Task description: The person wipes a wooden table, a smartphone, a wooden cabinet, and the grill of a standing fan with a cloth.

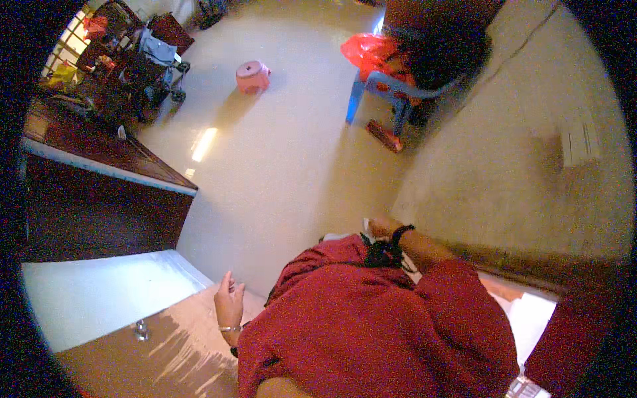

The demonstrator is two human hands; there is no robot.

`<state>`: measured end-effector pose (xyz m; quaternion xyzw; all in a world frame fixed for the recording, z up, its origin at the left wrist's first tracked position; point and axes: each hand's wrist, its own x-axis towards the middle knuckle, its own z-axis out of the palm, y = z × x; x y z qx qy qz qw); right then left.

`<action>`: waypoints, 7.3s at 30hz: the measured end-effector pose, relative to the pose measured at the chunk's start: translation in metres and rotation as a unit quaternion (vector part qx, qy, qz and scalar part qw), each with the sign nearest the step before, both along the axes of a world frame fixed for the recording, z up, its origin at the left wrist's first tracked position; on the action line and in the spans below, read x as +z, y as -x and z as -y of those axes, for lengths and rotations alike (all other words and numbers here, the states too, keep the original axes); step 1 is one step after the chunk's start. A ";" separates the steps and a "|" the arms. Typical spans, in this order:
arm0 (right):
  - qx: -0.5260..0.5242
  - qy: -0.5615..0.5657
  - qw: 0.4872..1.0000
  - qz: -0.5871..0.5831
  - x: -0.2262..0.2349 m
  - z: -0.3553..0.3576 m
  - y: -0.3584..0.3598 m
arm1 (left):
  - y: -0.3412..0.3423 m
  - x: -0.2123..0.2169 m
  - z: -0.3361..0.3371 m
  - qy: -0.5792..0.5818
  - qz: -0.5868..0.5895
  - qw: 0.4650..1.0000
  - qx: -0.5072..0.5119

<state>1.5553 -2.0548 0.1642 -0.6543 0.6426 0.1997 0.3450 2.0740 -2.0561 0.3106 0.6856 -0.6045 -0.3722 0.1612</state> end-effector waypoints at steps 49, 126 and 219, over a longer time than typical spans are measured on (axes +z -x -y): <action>-0.544 0.005 0.748 0.381 0.094 0.233 -0.059 | 0.109 0.041 0.296 0.026 -0.033 0.937 -0.348; -0.150 0.285 0.875 0.361 0.267 0.614 0.018 | 0.325 0.058 0.705 -0.164 -0.412 0.851 -0.282; -0.093 0.014 0.973 -0.212 0.084 0.472 0.270 | 0.312 0.147 0.715 -0.233 -0.124 0.936 -0.234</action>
